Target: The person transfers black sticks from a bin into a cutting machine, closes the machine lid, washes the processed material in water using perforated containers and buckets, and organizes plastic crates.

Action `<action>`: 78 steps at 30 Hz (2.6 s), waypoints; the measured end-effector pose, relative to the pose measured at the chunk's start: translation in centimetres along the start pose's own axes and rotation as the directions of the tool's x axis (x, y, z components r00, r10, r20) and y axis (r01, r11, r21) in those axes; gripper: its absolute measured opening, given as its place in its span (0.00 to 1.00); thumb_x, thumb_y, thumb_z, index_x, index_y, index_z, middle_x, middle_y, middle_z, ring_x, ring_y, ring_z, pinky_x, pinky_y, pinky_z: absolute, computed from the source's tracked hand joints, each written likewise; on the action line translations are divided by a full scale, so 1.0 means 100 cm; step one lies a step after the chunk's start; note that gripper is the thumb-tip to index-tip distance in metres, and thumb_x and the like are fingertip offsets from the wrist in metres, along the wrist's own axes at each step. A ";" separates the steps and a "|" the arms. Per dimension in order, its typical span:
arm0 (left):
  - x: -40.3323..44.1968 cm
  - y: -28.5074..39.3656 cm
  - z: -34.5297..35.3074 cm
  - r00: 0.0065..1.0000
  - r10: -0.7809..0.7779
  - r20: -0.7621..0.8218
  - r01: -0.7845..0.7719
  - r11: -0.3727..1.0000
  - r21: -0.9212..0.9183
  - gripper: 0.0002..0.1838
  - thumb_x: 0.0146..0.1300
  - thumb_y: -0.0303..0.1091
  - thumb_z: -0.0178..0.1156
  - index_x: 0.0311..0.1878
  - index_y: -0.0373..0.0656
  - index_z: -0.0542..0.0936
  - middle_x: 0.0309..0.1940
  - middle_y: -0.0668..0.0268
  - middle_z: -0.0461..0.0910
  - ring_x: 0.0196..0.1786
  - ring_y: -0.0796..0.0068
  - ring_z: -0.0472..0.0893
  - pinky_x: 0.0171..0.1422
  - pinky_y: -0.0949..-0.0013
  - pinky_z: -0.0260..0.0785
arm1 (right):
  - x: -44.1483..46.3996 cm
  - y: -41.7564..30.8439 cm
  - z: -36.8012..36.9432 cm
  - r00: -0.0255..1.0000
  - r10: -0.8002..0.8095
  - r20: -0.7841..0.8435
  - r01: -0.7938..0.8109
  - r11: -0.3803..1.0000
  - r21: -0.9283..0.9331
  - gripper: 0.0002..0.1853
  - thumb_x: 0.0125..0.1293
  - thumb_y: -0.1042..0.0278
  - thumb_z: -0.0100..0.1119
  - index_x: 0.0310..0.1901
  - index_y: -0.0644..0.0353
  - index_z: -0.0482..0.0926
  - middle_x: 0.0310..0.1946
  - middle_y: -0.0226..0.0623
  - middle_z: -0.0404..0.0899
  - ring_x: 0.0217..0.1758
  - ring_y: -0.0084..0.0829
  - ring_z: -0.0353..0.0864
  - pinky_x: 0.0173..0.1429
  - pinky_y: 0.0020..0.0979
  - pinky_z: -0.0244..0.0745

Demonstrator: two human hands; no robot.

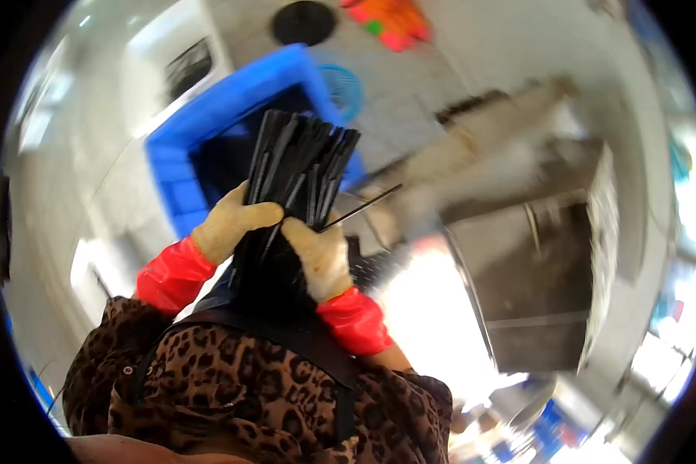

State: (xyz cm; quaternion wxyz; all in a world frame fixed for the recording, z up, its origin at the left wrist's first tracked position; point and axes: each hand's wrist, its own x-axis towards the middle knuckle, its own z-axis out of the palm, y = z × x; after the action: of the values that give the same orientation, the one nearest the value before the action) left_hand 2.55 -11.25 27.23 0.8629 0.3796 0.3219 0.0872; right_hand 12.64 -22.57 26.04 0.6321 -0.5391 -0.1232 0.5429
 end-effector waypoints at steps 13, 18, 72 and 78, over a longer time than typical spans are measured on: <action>0.059 -0.022 0.174 0.904 -0.251 0.345 -0.096 0.668 0.738 0.33 0.39 0.41 0.65 0.48 0.32 0.66 0.32 0.63 0.74 0.34 0.77 0.72 0.40 0.75 0.66 | -0.102 -0.005 -0.117 0.781 -0.294 -0.551 0.353 0.936 0.000 0.18 0.57 0.62 0.52 0.44 0.68 0.69 0.38 0.37 0.73 0.38 0.27 0.73 0.44 0.25 0.68; 0.048 -0.040 0.219 0.904 -0.261 0.338 -0.185 0.475 0.861 0.35 0.39 0.43 0.64 0.50 0.33 0.65 0.37 0.58 0.74 0.41 0.71 0.73 0.48 0.73 0.64 | -0.147 -0.004 -0.135 0.679 -0.381 -0.628 0.330 0.922 -0.202 0.18 0.59 0.60 0.48 0.43 0.69 0.70 0.41 0.40 0.72 0.41 0.29 0.73 0.43 0.27 0.67; -0.036 -0.070 -0.248 0.130 0.754 -0.644 0.513 0.505 0.694 0.26 0.52 0.43 0.54 0.51 0.35 0.68 0.44 0.53 0.72 0.49 0.63 0.71 0.53 0.70 0.61 | 0.121 0.071 0.036 0.965 0.235 -0.117 -0.188 0.308 -0.933 0.18 0.54 0.62 0.50 0.45 0.63 0.71 0.40 0.44 0.73 0.45 0.34 0.71 0.51 0.26 0.63; 0.021 -0.099 -0.209 0.584 -0.487 -0.650 0.199 0.862 -0.466 0.23 0.54 0.41 0.54 0.49 0.36 0.68 0.42 0.51 0.72 0.45 0.61 0.73 0.49 0.63 0.67 | 0.235 0.120 0.012 0.921 0.378 0.096 0.227 -0.320 -0.920 0.31 0.46 0.62 0.57 0.54 0.62 0.62 0.46 0.51 0.69 0.51 0.43 0.68 0.54 0.33 0.63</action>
State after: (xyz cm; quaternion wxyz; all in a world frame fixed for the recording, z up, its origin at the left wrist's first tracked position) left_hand -9.73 -4.81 8.60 0.7038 0.0816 0.6956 0.1189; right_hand 13.98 -4.72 6.62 -0.1472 -0.7164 -0.5890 0.3438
